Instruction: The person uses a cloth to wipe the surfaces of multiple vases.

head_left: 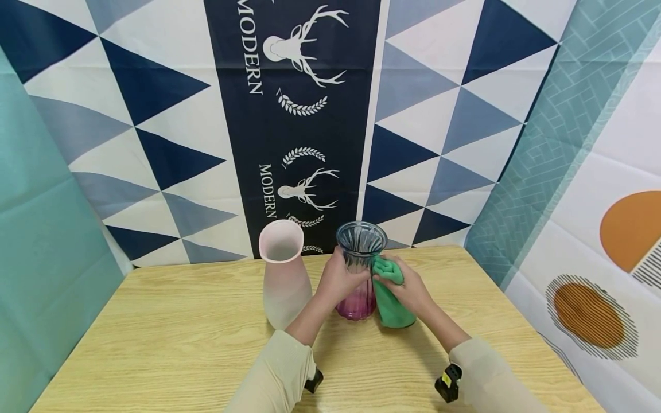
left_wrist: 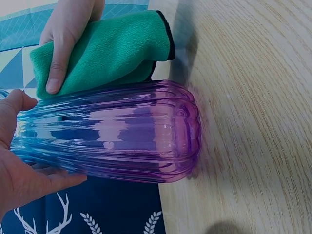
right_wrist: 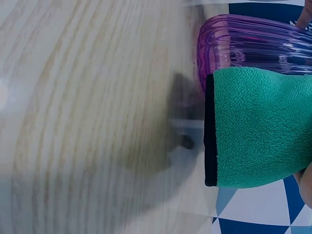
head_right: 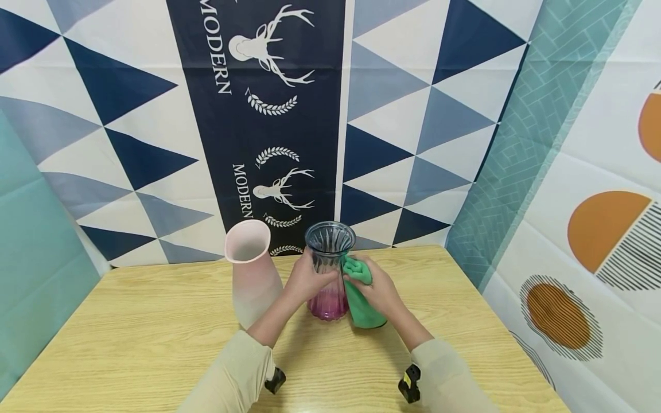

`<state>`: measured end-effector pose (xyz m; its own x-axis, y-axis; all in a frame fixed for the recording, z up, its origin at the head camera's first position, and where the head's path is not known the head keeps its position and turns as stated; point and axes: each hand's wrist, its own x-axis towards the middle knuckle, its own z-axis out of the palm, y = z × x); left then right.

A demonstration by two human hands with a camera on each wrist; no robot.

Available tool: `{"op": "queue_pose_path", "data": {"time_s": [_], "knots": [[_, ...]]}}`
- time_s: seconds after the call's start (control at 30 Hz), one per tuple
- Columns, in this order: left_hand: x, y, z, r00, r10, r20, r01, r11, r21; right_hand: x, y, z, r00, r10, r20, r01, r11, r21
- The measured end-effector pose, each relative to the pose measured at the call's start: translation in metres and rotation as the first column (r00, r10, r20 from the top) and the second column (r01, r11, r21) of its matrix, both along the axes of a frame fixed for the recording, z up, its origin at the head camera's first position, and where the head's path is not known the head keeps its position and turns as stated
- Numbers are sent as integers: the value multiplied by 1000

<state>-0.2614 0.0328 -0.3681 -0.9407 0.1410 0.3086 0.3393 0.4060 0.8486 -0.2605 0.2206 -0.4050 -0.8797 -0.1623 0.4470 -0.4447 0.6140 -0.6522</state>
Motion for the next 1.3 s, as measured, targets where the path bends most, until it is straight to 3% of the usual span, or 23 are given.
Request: {"op": "queue_pose_path", "data": {"time_s": [0.3,0.57,1.03,1.3], "knots": [[0,0,0,1000,-10,3,10,1000,10,1,4,-10,1000,8,2,-8,1000,26],[1,0,1,1000,-21,13,21,1000,20,6,5,-16,997,13,72,-17,999,44],[1,4,-4,997,76,-31,-76,997,31,7,9,-21,999,10,51,-14,997,80],[0,3,-6,996,86,-29,-85,996,25,8,9,-17,999,9,35,-11,997,71]]}}
